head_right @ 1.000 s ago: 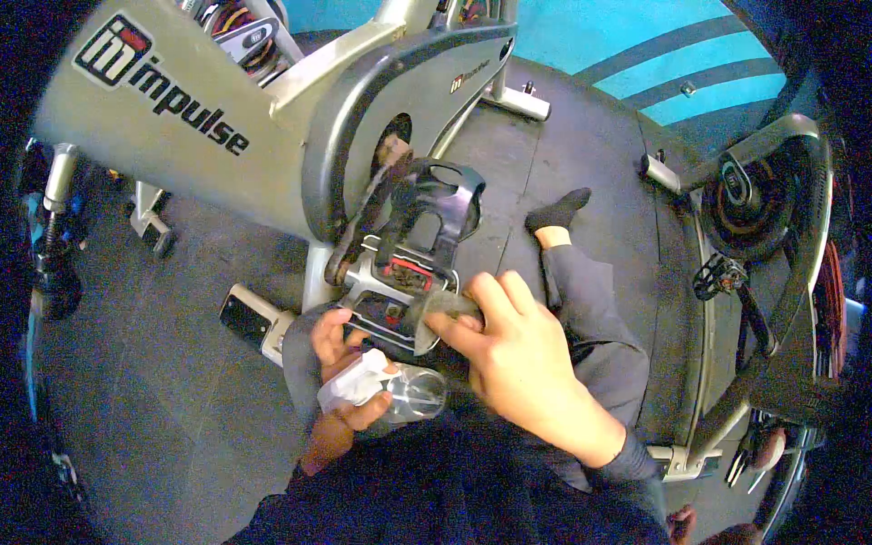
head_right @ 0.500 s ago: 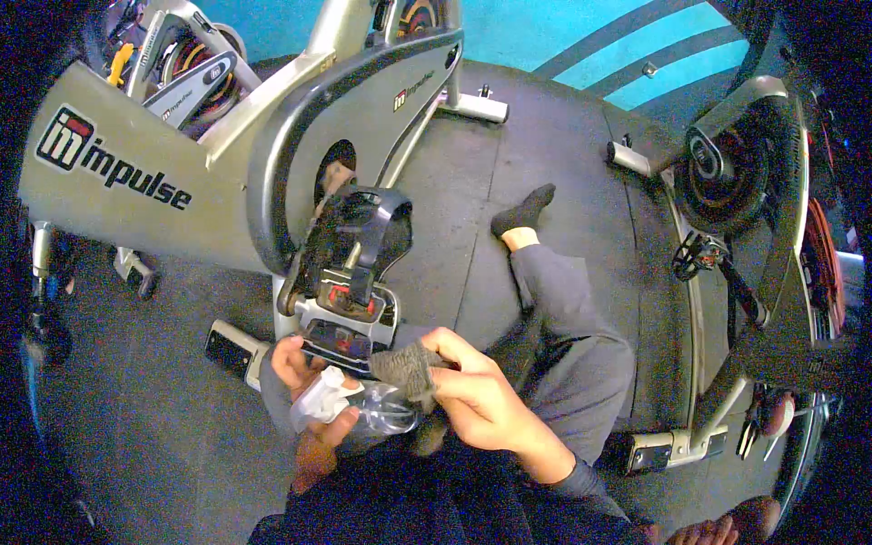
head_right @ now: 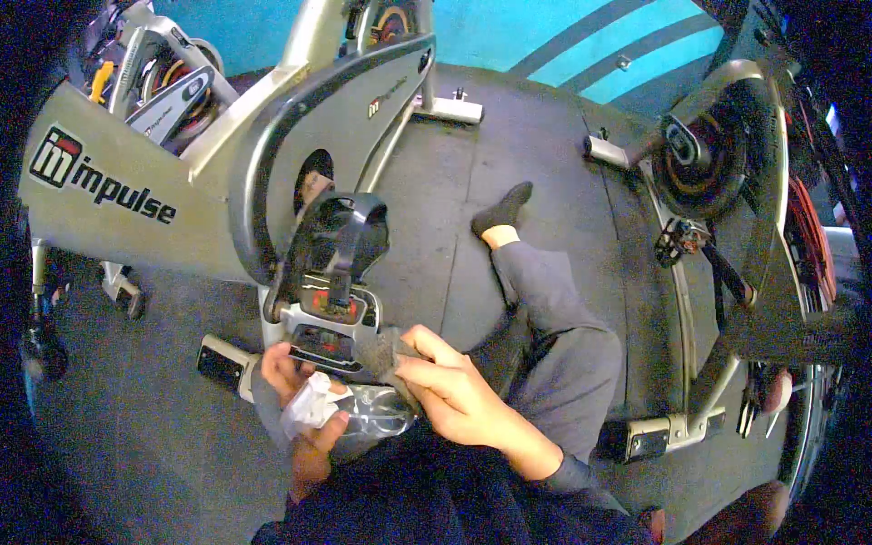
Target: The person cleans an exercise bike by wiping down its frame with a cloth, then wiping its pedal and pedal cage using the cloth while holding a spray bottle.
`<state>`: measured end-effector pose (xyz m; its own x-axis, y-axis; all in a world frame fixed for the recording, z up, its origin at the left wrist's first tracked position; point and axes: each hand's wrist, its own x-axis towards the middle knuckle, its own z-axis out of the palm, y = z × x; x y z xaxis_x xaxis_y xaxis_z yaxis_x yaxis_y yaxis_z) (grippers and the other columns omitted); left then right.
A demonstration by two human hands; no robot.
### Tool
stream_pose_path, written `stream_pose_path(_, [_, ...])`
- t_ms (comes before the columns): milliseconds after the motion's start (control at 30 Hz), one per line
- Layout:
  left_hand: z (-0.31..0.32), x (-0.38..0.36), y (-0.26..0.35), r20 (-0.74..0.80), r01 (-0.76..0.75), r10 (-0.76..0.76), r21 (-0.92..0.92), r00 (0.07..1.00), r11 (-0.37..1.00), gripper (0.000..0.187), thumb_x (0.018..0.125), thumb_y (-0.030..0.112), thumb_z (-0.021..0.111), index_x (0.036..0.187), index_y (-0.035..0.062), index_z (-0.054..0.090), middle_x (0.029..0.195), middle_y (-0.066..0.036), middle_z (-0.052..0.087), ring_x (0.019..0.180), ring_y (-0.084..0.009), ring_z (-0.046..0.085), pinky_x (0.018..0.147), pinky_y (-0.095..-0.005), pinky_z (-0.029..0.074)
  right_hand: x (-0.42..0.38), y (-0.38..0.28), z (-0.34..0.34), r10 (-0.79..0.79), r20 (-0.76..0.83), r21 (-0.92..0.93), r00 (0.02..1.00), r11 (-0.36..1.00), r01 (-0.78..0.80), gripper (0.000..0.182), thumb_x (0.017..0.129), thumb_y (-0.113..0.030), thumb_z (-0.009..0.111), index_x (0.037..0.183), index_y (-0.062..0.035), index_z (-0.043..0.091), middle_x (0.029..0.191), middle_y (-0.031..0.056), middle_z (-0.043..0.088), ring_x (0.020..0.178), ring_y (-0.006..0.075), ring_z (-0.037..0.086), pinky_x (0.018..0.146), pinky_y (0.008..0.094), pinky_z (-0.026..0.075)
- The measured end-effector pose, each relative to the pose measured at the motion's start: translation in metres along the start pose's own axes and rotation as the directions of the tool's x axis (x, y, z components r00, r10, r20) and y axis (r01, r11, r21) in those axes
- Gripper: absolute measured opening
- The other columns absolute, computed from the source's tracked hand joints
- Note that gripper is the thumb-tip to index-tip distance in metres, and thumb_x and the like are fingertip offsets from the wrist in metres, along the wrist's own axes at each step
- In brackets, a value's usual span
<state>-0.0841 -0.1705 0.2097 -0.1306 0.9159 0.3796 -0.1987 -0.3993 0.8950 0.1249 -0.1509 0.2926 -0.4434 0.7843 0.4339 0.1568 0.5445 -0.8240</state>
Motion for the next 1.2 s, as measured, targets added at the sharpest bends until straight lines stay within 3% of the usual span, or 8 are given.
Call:
stream_pose_path(133, [0.004, 0.000, 0.006, 0.003, 0.009, -0.009, -0.001, 1.000, 1.000, 0.091, 0.059, 0.019, 0.072, 0.132, 0.0071, 0.019, 0.128, -0.012, 0.033, 0.111, -0.0267, 0.049, 0.089, -0.0360, 0.047, -0.004, -0.001, 0.003, 0.061, -0.037, -0.042, 0.997, 0.997, -0.063, 0.017, 0.084, 0.002, 0.052, 0.099, -0.0013, 0.059, 0.089, 0.0109, 0.047, 0.076, 0.0243, 0.052, 0.062, 0.0291, 0.042])
stream_pose_path(400, [0.002, 0.004, 0.000, 0.066, -0.126, 0.126, -0.004, 0.990, 0.992, 0.101, 0.055, 0.020, 0.072, 0.138, 0.0056, 0.016, 0.130, -0.010, 0.038, 0.115, -0.0266, 0.048, 0.093, -0.0373, 0.043, 0.002, -0.011, 0.013, 0.067, -0.120, -0.162, 0.990, 0.983, -0.087, 0.021, 0.084, -0.015, 0.065, 0.098, -0.0009, 0.059, 0.090, 0.0105, 0.050, 0.075, 0.0230, 0.055, 0.062, 0.0303, 0.044])
stream_pose_path(600, [-0.001, 0.002, -0.010, 0.084, -0.137, 0.140, -0.044, 0.987, 0.990, 0.105, 0.056, 0.023, 0.074, 0.139, 0.0057, 0.013, 0.135, -0.012, 0.035, 0.117, -0.0300, 0.047, 0.094, -0.0394, 0.043, 0.002, -0.012, 0.013, 0.040, -0.170, -0.206, 0.985, 0.976, -0.075, 0.029, 0.078, -0.015, 0.073, 0.098, 0.0008, 0.059, 0.088, 0.0121, 0.051, 0.074, 0.0250, 0.055, 0.063, 0.0317, 0.045])
stream_pose_path(900, [0.001, 0.002, -0.004, 0.049, -0.154, 0.150, 0.074, 0.987, 0.985, 0.039, 0.057, 0.020, 0.067, 0.091, 0.0004, 0.064, 0.137, -0.012, 0.021, 0.117, -0.0283, 0.043, 0.095, -0.0367, 0.041, 0.005, -0.008, 0.015, -0.026, -0.236, -0.244, 0.971, 0.969, -0.033, 0.021, 0.077, -0.010, 0.072, 0.088, 0.0005, 0.057, 0.079, 0.0125, 0.048, 0.069, 0.0267, 0.052, 0.060, 0.0320, 0.043])
stream_pose_path(967, [0.003, 0.000, 0.001, 0.045, -0.033, 0.033, -0.017, 0.998, 0.999, 0.046, 0.060, 0.020, 0.067, 0.100, -0.0003, 0.060, 0.136, -0.014, 0.023, 0.115, -0.0286, 0.045, 0.095, -0.0373, 0.041, 0.001, -0.008, 0.014, -0.005, -0.222, -0.247, 0.975, 0.968, -0.051, 0.019, 0.077, -0.008, 0.071, 0.087, 0.0007, 0.057, 0.078, 0.0121, 0.048, 0.067, 0.0266, 0.052, 0.059, 0.0321, 0.043])
stream_pose_path(1067, [-0.002, 0.004, -0.009, 0.061, -0.180, 0.179, 0.009, 0.982, 0.984, 0.080, 0.061, 0.020, 0.070, 0.129, 0.0003, 0.033, 0.132, -0.016, 0.028, 0.110, -0.0279, 0.050, 0.090, -0.0368, 0.046, 0.000, -0.007, 0.012, -0.027, -0.208, -0.278, 0.978, 0.960, -0.032, 0.012, 0.077, -0.003, 0.068, 0.085, 0.0008, 0.060, 0.078, 0.0116, 0.051, 0.065, 0.0268, 0.054, 0.058, 0.0326, 0.045])
stream_pose_path(1133, [0.004, 0.006, -0.004, 0.085, -0.102, 0.110, -0.104, 0.990, 0.989, 0.103, 0.056, 0.024, 0.075, 0.137, 0.0074, 0.013, 0.124, -0.009, 0.040, 0.110, -0.0251, 0.050, 0.090, -0.0350, 0.044, -0.002, -0.004, 0.012, -0.048, -0.191, -0.302, 0.980, 0.953, -0.013, 0.014, 0.077, -0.002, 0.067, 0.089, 0.0000, 0.062, 0.082, 0.0121, 0.054, 0.066, 0.0270, 0.057, 0.058, 0.0325, 0.046])
stream_pose_path(1200, [0.005, 0.003, -0.005, 0.033, -0.053, 0.057, -0.107, 0.998, 0.993, 0.104, 0.056, 0.023, 0.075, 0.138, 0.0076, 0.012, 0.125, -0.010, 0.039, 0.111, -0.0253, 0.049, 0.091, -0.0351, 0.044, -0.003, 0.001, 0.012, -0.061, -0.165, -0.339, 0.984, 0.941, 0.001, 0.016, 0.075, -0.002, 0.067, 0.091, -0.0015, 0.063, 0.085, 0.0124, 0.057, 0.067, 0.0277, 0.059, 0.058, 0.0330, 0.048])
